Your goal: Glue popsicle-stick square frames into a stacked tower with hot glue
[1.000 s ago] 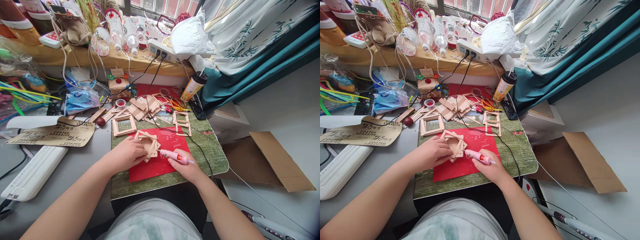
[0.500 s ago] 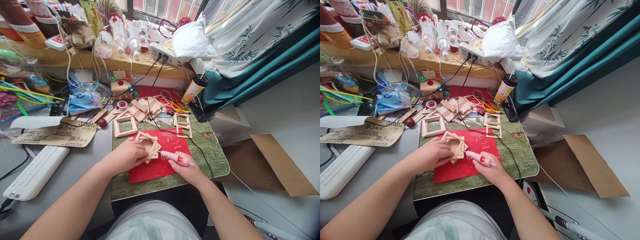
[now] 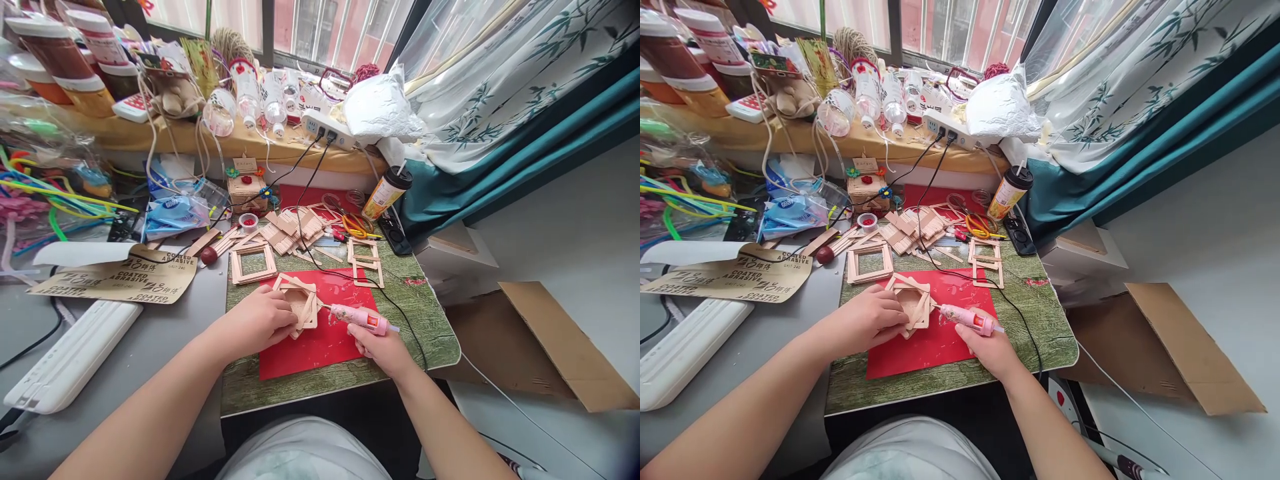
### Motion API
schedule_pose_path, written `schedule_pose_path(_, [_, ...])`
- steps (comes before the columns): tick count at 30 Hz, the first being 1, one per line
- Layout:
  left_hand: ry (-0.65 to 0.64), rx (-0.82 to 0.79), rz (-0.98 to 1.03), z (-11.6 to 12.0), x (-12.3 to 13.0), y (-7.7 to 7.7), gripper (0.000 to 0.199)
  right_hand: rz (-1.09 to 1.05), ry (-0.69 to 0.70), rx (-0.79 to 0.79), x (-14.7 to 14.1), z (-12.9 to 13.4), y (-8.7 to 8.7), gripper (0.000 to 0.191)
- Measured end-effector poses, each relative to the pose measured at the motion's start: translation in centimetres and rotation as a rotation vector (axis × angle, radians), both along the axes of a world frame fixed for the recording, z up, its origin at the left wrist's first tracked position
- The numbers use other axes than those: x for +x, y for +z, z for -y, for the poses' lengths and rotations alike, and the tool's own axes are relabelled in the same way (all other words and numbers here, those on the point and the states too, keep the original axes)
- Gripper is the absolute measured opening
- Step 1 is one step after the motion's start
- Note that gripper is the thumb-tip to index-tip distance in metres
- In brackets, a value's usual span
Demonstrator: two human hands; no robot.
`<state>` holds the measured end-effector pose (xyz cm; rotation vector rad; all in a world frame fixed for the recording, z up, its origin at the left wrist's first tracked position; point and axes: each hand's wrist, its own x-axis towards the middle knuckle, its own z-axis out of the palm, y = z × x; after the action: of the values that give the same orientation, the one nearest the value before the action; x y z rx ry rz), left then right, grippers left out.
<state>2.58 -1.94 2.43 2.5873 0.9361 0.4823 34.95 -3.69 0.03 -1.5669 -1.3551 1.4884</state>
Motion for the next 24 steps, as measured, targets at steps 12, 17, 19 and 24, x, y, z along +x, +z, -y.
schedule_pose_path(12, [0.159, 0.227, 0.371, 0.0, 0.4, 0.4, 0.004, -0.072, 0.115, 0.098, -1.7, 1.6, 2.4, 0.031])
schedule_pose_path(17, [0.136, 0.272, 0.399, 0.4, 0.7, 0.5, 0.011, 0.001, 0.244, 0.214, -3.0, 2.0, 3.9, 0.018])
schedule_pose_path(19, [0.128, 0.281, 0.39, 0.5, 0.7, 0.5, 0.01, 0.003, 0.251, 0.213, -3.2, 1.9, 4.0, 0.018])
schedule_pose_path(24, [0.147, 0.288, 0.367, 0.6, 0.6, 0.4, 0.01, -0.008, 0.265, 0.199, -3.4, 1.8, 3.9, 0.017])
